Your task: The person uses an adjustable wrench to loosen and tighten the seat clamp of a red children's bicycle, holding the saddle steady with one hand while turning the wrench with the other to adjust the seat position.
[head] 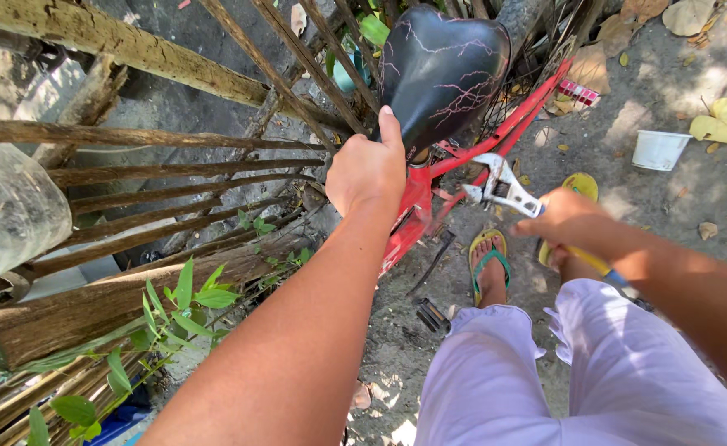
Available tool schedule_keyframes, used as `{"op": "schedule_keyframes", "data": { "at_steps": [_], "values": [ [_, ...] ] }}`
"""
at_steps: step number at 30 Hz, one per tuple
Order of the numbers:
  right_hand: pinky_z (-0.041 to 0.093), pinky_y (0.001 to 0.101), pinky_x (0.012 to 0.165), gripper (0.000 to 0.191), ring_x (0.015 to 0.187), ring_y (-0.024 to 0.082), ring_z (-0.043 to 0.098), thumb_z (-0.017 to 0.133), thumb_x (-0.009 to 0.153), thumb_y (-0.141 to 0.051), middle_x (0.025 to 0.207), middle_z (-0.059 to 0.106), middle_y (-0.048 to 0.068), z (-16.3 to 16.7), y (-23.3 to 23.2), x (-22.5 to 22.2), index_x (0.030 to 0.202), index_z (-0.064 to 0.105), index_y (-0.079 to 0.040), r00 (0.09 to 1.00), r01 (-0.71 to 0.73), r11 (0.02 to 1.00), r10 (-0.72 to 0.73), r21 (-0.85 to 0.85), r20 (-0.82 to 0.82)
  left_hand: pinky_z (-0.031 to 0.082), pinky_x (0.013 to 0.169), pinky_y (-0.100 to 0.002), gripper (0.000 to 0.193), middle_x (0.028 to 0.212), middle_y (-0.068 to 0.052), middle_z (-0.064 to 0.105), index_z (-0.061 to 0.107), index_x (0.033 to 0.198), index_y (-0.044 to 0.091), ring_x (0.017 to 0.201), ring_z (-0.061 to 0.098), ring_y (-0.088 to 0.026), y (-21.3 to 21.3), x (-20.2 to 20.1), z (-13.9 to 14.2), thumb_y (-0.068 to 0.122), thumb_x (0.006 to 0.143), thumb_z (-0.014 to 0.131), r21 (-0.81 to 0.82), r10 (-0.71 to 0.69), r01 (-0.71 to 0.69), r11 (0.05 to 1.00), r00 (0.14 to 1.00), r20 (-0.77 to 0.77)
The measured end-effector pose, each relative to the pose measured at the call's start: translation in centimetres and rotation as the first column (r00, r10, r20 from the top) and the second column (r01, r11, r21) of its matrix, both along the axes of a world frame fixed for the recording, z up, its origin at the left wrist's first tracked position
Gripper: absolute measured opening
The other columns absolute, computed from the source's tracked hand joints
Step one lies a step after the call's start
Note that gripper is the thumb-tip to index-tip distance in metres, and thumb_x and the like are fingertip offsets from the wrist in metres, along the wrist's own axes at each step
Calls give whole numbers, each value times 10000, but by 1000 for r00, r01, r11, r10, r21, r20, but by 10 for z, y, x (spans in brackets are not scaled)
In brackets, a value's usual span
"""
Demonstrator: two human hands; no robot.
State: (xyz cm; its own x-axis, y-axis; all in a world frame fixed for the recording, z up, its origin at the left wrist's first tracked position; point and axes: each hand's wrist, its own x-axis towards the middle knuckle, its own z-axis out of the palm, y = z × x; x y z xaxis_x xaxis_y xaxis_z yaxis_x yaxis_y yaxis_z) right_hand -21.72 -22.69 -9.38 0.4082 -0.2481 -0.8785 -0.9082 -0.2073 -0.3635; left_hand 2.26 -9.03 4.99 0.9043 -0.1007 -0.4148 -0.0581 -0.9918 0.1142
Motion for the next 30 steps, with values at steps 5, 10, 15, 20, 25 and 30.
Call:
{"op": "schedule_keyframes", "data": {
  "at_steps": [5, 10, 15, 20, 25, 30],
  "values": [
    [590, 474, 805, 388, 903, 333, 759, 723, 825, -421, 938, 758, 144, 20, -58, 60, 1013, 808, -93, 912, -403, 827, 397, -392, -99, 532, 933, -483, 789, 1089, -207, 744, 778, 1068, 82, 1069, 706, -380, -2, 2, 3, 711, 932, 321, 4, 2, -2, 1000, 1000, -17],
    [600, 440, 909, 387, 1043, 318, 746, 703, 831, -411, 1076, 791, 140, 59, -84, 125, 1073, 811, -130, 724, -636, 568, 672, -522, -152, 531, 932, -480, 781, 1086, -211, 743, 777, 1077, 83, 1064, 707, -384, -2, -1, 4, 705, 940, 326, 11, 0, 0, 1000, 1000, -3],
    [601, 447, 906, 306, 1066, 305, 734, 644, 841, -312, 1107, 778, 98, 62, -72, 153, 1065, 803, -178, 608, -724, 454, 776, -519, -170, 541, 915, -472, 774, 1076, -198, 750, 770, 1087, 84, 1050, 716, -373, -3, 0, 5, 698, 942, 321, 29, 13, -12, 999, 999, -38],
    [605, 456, 859, 319, 1018, 298, 733, 658, 814, -334, 1060, 756, 102, 60, -69, 157, 1061, 787, -181, 548, -747, 410, 825, -523, -136, 530, 924, -479, 769, 1075, -195, 751, 772, 1077, 82, 1049, 712, -374, -2, -1, 7, 693, 942, 324, -3, 17, -17, 1000, 999, -29],
    [627, 429, 695, 353, 687, 264, 784, 681, 816, -349, 741, 776, 124, 57, -49, 157, 915, 773, -22, 770, -630, 728, 630, -269, -97, 538, 913, -477, 771, 1073, -204, 747, 777, 1061, 78, 1041, 714, -378, -3, -1, 6, 699, 940, 337, 3, 15, -15, 1000, 1000, -10],
    [561, 382, 609, 445, 571, 232, 714, 748, 817, -405, 631, 711, 134, 48, -23, 122, 762, 754, 37, 899, -407, 892, 430, -197, 88, 542, 912, -484, 764, 1057, -207, 754, 787, 1048, 82, 1031, 718, -383, -1, -3, 4, 693, 946, 340, -3, 8, -8, 1000, 1000, 12]
  ]
}}
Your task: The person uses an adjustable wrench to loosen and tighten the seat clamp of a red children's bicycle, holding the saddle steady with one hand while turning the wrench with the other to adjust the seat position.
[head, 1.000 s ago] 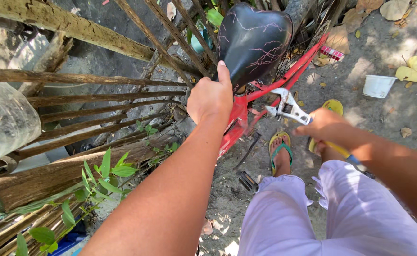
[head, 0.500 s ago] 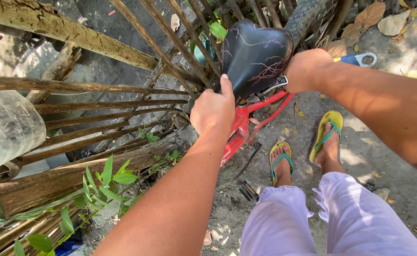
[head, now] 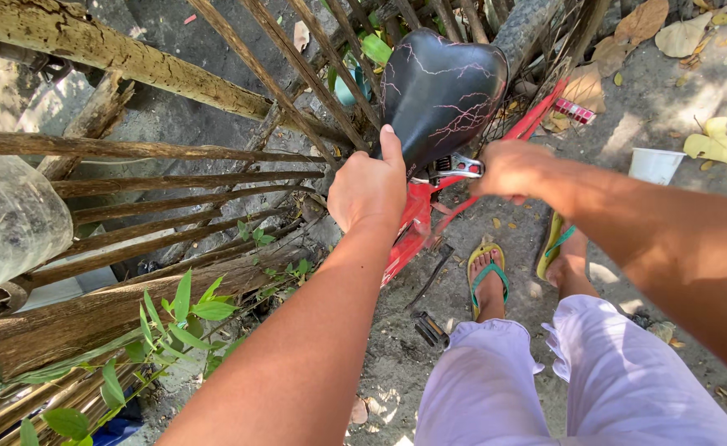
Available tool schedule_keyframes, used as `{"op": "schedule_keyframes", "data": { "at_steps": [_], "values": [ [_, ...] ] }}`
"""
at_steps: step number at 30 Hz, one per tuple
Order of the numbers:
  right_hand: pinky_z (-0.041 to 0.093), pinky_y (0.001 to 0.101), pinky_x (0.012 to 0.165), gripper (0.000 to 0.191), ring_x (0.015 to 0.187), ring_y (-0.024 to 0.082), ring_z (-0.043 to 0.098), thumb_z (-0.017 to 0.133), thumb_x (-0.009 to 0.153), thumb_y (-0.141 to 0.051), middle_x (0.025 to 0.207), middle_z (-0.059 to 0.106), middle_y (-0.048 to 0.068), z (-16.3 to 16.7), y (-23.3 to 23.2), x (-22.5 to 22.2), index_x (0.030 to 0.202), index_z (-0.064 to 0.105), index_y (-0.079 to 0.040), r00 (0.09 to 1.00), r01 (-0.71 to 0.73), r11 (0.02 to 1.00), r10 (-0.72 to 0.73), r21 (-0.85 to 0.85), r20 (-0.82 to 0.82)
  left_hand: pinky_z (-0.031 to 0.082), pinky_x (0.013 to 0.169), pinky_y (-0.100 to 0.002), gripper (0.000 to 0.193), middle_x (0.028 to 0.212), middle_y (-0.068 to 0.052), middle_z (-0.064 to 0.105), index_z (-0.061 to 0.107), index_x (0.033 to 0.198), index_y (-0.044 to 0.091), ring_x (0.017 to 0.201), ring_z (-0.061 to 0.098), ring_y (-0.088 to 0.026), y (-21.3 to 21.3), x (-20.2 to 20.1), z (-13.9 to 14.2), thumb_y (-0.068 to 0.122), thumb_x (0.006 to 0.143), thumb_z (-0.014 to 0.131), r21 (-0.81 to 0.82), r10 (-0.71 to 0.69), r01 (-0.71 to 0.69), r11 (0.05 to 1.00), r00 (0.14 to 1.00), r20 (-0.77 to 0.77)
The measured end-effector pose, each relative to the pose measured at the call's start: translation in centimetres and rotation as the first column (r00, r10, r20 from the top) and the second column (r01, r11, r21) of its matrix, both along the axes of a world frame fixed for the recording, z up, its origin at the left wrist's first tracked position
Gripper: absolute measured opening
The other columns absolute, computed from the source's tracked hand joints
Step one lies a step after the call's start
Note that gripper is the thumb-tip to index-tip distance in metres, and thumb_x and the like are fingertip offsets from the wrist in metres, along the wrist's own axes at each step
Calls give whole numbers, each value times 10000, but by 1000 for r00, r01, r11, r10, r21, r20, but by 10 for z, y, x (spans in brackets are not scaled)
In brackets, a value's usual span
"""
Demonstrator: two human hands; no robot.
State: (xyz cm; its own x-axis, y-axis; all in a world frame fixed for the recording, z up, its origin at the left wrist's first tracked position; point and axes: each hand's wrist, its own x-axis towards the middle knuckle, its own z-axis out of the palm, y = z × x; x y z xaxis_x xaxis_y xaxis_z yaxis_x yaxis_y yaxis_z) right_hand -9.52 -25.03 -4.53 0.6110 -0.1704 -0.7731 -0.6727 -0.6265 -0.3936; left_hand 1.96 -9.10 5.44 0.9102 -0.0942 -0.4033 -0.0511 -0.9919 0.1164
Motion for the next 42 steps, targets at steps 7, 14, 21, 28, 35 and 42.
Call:
{"op": "schedule_keyframes", "data": {
  "at_steps": [7, 14, 21, 28, 35, 42],
  "values": [
    [552, 422, 565, 292, 590, 244, 640, 779, 814, -272, 690, 639, 121, -22, 68, -25, 822, 691, 6, 809, 572, 637, -543, 517, -225, 542, 908, -483, 776, 1051, -206, 752, 786, 1043, 75, 1028, 721, -381, 1, 0, -2, 698, 939, 334, -16, -12, 12, 1000, 1000, 27],
    [606, 479, 905, 190, 923, 312, 751, 659, 837, -152, 1017, 692, 158, -27, 131, -13, 978, 621, -31, 528, 710, -178, -506, 681, -682, 544, 915, -482, 787, 1047, -214, 752, 783, 1058, 74, 1033, 720, -388, 2, 1, -2, 697, 940, 315, -4, -15, 15, 1000, 1000, -2],
    [551, 434, 796, 305, 917, 188, 689, 629, 907, -427, 1024, 716, 33, 2, 172, 43, 1019, 667, -146, 586, 384, -469, -542, 795, -603, 542, 917, -482, 790, 1057, -215, 751, 782, 1056, 81, 1045, 716, -390, 3, 0, -5, 708, 926, 320, -13, -16, 16, 1000, 1000, 24],
    [579, 392, 767, 271, 856, 174, 707, 658, 904, -380, 955, 736, 29, 4, 180, 39, 998, 674, -127, 459, 515, -474, -552, 715, -696, 540, 920, -485, 789, 1072, -208, 748, 779, 1059, 82, 1054, 712, -390, 3, 0, -5, 714, 921, 328, 1, 0, 0, 1000, 1000, 8],
    [493, 391, 511, 309, 539, 202, 556, 855, 817, -274, 682, 554, 42, -27, 156, -42, 902, 611, -105, 327, 811, 8, -835, 585, -443, 531, 932, -490, 777, 1077, -211, 746, 777, 1062, 82, 1061, 706, -393, 1, 2, -2, 704, 929, 332, -15, -5, 5, 1000, 1000, -2],
    [578, 450, 623, 402, 608, 327, 762, 662, 865, -386, 739, 735, 212, -52, -5, -95, 852, 776, -1, 934, 354, 935, -355, -22, -42, 533, 940, -471, 768, 1074, -197, 757, 790, 1034, 76, 1052, 714, -378, 1, -2, 0, 699, 924, 355, -57, -4, 5, 998, 1000, 27]
  ]
}}
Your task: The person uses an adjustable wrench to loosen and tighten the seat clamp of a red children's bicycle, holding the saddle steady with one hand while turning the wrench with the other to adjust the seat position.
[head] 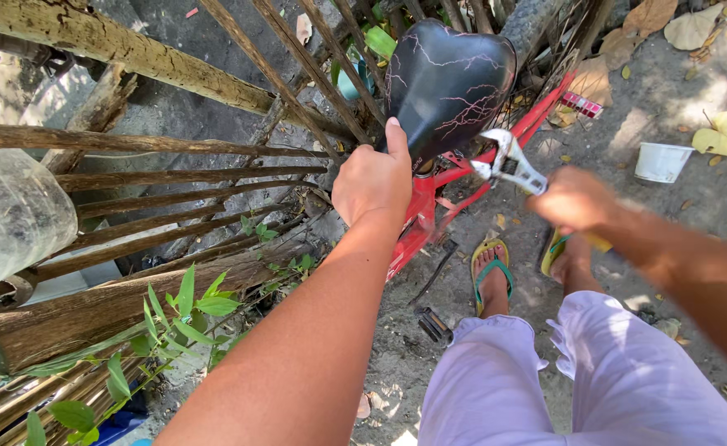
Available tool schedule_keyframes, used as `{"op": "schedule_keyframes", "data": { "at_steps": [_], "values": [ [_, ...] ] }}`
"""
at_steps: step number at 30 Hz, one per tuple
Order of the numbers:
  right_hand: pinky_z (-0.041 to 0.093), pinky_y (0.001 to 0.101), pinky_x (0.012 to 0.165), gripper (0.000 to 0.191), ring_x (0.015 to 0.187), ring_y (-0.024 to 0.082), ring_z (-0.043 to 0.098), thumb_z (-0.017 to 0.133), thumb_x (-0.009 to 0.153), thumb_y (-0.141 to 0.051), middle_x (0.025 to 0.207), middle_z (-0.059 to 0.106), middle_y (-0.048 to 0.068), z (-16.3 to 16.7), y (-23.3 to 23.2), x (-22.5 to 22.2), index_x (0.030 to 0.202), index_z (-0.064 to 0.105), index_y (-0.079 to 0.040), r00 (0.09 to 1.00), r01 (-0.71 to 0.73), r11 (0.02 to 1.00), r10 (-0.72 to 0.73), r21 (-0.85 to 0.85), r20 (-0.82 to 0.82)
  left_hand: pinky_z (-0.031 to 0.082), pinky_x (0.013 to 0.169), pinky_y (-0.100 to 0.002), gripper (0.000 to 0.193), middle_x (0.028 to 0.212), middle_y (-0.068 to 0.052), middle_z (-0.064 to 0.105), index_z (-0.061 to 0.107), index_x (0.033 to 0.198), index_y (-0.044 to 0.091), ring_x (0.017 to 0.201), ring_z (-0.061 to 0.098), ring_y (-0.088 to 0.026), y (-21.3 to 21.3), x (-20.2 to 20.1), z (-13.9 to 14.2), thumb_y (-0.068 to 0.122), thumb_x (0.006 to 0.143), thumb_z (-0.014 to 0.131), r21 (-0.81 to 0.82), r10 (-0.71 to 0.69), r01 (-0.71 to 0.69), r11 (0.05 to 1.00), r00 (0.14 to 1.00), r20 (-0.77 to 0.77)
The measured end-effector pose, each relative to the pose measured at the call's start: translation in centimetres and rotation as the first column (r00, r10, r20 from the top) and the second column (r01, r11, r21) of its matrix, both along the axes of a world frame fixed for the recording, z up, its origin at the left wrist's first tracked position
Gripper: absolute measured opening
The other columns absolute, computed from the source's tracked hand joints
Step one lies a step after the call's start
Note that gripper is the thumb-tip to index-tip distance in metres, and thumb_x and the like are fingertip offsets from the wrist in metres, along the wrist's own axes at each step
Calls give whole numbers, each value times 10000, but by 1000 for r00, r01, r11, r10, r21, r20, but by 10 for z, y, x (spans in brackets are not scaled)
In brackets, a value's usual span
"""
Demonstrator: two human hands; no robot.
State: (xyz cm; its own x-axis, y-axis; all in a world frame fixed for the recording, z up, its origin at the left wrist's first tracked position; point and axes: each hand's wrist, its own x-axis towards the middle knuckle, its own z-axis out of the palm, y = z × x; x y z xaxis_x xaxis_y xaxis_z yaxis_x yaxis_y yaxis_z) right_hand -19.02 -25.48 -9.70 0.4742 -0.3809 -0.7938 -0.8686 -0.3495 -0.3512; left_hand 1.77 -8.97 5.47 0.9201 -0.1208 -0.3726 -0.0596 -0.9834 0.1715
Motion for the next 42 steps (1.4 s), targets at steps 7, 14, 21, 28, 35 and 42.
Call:
{"op": "schedule_keyframes", "data": {
  "at_steps": [7, 14, 21, 28, 35, 42],
  "values": [
    [596, 482, 916, 425, 1013, 357, 747, 686, 847, -451, 1045, 778, 157, 38, -77, 65, 1191, 767, -215, 856, -516, 795, 483, -319, -183, 525, 957, -460, 770, 1105, -198, 745, 786, 1056, 83, 1080, 703, -374, -5, 3, 2, 703, 937, 344, 58, 8, -5, 998, 999, -51],
    [622, 447, 837, 388, 907, 305, 776, 668, 848, -396, 979, 810, 146, 59, -41, 121, 1118, 797, -150, 751, -655, 713, 651, -251, -111, 516, 969, -455, 765, 1136, -189, 739, 771, 1095, 88, 1108, 690, -367, -5, 5, 6, 697, 939, 335, 74, 20, -12, 997, 994, -107],
    [639, 425, 678, 390, 659, 290, 790, 669, 821, -339, 847, 788, 154, 70, -20, 130, 1137, 691, -112, 792, -609, 784, 608, -118, -43, 521, 946, -461, 757, 1113, -188, 740, 767, 1080, 85, 1092, 695, -362, -3, 5, 6, 686, 943, 328, 59, 5, 1, 998, 995, -101],
    [517, 399, 497, 374, 516, 236, 638, 796, 770, -300, 638, 634, 136, 54, 20, 85, 820, 684, 54, 989, -110, 909, 59, 402, 137, 524, 956, -453, 757, 1119, -186, 746, 779, 1066, 92, 1094, 698, -365, -4, 3, 6, 694, 947, 335, 70, 4, 1, 998, 997, -72],
    [636, 446, 799, 130, 846, 261, 731, 659, 786, -63, 865, 668, 83, 21, 122, 77, 910, 625, -50, 816, 348, 133, -530, 928, -230, 527, 959, -459, 774, 1128, -198, 738, 772, 1091, 88, 1107, 694, -373, -6, 4, 8, 705, 929, 332, 67, 13, -7, 998, 995, -101],
    [504, 479, 987, 380, 1059, 238, 672, 724, 919, -364, 1147, 724, 95, 54, 175, 136, 1138, 660, -60, 684, -20, -314, -696, 949, -216, 518, 981, -461, 799, 1138, -220, 734, 781, 1097, 72, 1130, 687, -381, -4, 4, 9, 699, 931, 314, 61, 11, -5, 998, 995, -104]
  ]
}}
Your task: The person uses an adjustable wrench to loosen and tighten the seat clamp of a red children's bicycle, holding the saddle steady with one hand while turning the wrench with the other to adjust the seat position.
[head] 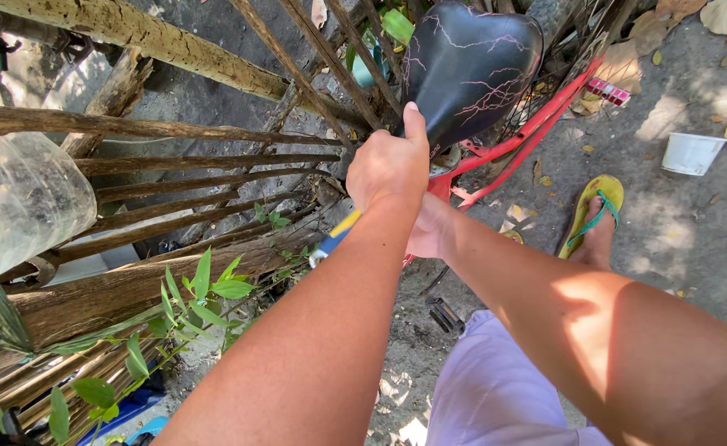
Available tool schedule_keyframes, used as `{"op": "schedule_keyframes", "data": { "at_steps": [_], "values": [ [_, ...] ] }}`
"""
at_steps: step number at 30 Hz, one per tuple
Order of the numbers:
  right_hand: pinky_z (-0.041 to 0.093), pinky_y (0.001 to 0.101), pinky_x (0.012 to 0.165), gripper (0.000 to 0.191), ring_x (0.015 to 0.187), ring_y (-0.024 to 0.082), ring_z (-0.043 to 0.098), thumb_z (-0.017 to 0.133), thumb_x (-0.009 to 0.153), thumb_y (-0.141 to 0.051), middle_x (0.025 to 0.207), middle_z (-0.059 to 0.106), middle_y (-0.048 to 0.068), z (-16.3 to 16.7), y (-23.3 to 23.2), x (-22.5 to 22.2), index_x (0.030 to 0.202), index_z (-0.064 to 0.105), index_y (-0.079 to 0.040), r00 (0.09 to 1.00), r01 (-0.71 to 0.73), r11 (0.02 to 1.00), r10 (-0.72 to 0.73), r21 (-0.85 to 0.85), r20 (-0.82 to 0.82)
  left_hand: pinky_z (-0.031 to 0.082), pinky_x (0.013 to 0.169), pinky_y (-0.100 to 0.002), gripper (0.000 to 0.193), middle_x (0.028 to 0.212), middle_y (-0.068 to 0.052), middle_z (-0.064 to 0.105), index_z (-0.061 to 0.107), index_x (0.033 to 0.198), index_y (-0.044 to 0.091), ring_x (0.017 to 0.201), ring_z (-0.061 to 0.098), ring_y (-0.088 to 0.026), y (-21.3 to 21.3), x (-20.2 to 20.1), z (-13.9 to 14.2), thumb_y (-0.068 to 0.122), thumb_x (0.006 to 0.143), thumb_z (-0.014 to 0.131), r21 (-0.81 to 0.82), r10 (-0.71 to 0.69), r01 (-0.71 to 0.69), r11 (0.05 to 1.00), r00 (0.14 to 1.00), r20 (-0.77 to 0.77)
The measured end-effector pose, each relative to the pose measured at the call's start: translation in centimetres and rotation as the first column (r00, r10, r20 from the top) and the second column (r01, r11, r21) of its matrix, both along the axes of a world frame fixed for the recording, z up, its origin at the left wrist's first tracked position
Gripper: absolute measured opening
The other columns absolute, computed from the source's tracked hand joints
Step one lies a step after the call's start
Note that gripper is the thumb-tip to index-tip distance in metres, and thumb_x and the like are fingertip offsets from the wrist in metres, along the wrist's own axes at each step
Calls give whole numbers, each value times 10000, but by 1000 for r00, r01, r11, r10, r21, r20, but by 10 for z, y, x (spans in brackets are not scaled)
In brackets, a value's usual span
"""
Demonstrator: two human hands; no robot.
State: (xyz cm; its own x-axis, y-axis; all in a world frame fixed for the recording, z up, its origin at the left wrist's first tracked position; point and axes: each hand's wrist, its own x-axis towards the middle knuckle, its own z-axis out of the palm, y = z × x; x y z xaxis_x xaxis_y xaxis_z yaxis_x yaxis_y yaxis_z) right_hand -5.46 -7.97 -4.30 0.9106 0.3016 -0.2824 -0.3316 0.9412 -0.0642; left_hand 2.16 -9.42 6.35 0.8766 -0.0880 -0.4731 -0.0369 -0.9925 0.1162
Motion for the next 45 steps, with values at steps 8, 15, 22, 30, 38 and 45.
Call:
{"op": "schedule_keyframes", "data": {
  "at_steps": [8, 15, 22, 30, 38, 45],
  "values": [
    [584, 443, 846, 418, 967, 207, 727, 726, 801, -376, 1089, 735, 60, 10, 0, -15, 1113, 682, -102, 942, -92, 989, 48, -119, -331, 516, 979, -461, 789, 1142, -201, 737, 778, 1103, 83, 1124, 691, -374, 1, 2, -2, 700, 924, 319, -2, 9, -9, 1000, 1000, 2],
    [585, 396, 588, 481, 599, 223, 680, 877, 777, -399, 723, 682, 105, -4, -46, -91, 944, 687, 11, 648, -656, 346, -199, -671, -735, 517, 966, -467, 774, 1142, -191, 736, 776, 1100, 96, 1113, 691, -374, 0, 1, -3, 699, 925, 324, -3, 3, -3, 1000, 1000, 4],
    [596, 475, 830, 432, 925, 334, 758, 722, 850, -473, 987, 785, 165, -3, -178, -107, 1111, 784, -134, 613, -608, -643, -9, -465, -790, 529, 948, -463, 790, 1139, -191, 738, 775, 1095, 90, 1109, 695, -369, 0, -1, -7, 708, 932, 310, 4, -5, 5, 1000, 1000, 18],
    [615, 442, 863, 328, 1001, 297, 757, 711, 858, -435, 1029, 798, 79, 48, -228, -32, 1080, 819, -220, 604, -115, -947, 173, -299, -778, 541, 938, -453, 794, 1123, -180, 749, 786, 1062, 89, 1105, 706, -351, 1, -1, -10, 712, 920, 315, -8, -36, 37, 999, 996, 81],
    [601, 484, 808, 466, 984, 334, 723, 746, 764, -424, 1053, 751, 127, 42, -204, -17, 1189, 739, -235, 722, 4, -919, 275, -394, -635, 543, 918, -476, 786, 1092, -191, 749, 795, 1040, 92, 1063, 711, -366, 3, -1, -14, 701, 939, 307, 2, -50, 50, 999, 994, 101],
    [623, 455, 769, 366, 841, 285, 760, 732, 836, -427, 878, 781, 102, 36, -176, -27, 973, 802, -95, 581, -306, -830, 224, -465, -783, 551, 889, -472, 783, 1045, -190, 757, 803, 993, 92, 1025, 720, -363, 2, -3, -13, 692, 946, 303, 1, -52, 53, 999, 992, 113]
  ]
}}
